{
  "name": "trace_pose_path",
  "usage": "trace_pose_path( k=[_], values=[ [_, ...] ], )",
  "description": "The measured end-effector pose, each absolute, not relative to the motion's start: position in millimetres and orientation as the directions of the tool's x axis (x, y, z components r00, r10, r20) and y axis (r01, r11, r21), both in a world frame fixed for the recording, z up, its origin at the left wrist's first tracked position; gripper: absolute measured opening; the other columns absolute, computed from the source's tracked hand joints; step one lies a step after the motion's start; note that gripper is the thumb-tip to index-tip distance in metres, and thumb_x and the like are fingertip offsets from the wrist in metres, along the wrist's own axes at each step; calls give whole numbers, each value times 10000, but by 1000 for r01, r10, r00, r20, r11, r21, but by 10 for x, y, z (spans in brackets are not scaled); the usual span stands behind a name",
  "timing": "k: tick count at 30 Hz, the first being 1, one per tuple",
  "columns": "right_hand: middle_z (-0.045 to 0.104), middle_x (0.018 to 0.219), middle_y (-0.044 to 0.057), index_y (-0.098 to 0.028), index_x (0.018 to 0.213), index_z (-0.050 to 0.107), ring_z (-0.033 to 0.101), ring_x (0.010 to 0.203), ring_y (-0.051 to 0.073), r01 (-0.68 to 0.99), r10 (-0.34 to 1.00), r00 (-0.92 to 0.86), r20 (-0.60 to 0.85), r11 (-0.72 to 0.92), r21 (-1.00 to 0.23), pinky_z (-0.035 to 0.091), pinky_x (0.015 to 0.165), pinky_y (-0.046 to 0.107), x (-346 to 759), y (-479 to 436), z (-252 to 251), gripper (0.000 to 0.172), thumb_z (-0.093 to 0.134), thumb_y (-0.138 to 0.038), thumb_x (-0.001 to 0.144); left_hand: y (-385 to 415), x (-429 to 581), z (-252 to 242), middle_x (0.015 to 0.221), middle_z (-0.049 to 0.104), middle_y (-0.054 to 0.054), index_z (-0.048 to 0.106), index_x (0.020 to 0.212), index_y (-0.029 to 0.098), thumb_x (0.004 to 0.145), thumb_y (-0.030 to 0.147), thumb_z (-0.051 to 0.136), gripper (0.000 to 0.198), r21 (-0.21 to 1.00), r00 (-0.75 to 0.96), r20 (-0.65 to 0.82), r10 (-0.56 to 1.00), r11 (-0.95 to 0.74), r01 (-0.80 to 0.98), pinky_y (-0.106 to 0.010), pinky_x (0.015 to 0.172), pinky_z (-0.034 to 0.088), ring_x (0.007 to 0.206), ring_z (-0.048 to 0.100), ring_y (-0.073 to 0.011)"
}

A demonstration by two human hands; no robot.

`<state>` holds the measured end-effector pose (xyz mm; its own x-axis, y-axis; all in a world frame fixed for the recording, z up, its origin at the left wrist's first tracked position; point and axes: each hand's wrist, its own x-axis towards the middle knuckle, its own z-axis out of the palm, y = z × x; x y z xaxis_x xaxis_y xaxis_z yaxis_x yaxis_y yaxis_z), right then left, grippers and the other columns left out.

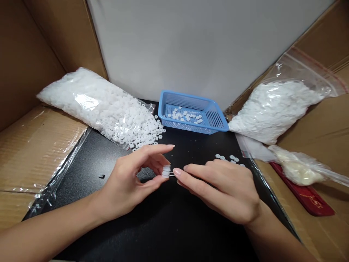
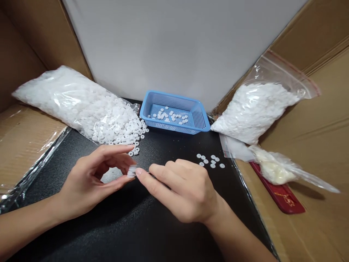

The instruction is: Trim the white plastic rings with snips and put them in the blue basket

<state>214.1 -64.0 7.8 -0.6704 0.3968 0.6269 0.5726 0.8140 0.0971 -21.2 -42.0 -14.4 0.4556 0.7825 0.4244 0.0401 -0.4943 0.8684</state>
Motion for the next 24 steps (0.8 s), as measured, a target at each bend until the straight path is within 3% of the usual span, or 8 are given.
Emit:
trace_pose_path(
  k=[5,11,19,24],
  values=[
    [773,849,30,-167,1140,701,568,569,114,591,405,-670,623,798,117,379,524,293,2152,-648,79,192,608,-118,978,-413,-225,-145,1011,707,0,537,1405,285,883,72,700,587,867,479,403,780,-493,75,-193,794,591,871,684,-106],
    [770,874,97,-87,1147,691,558,583,133,534,362,-725,586,833,146,361,513,311,2154,-652,134,211,554,-87,987,-410,-218,-139,1000,695,5,527,1409,258,880,51,681,588,857,506,403,763,-508,83,-185,777,589,830,675,-95],
    [781,857,72,-91,1110,712,530,596,128,507,361,-728,583,856,103,348,518,305,2149,-629,87,179,614,-83,960,-416,-223,-119,973,693,6,503,1428,219,860,4,662,628,864,559,350,752,-490,119,-192,764,579,824,674,-99],
    [786,858,92,-64,1098,713,516,581,134,497,351,-739,575,861,113,337,503,309,2123,-634,89,213,525,-83,999,-413,-230,-108,962,691,3,496,1443,195,859,7,657,634,867,566,335,754,-481,128,-184,749,569,810,662,-96]
  ],
)
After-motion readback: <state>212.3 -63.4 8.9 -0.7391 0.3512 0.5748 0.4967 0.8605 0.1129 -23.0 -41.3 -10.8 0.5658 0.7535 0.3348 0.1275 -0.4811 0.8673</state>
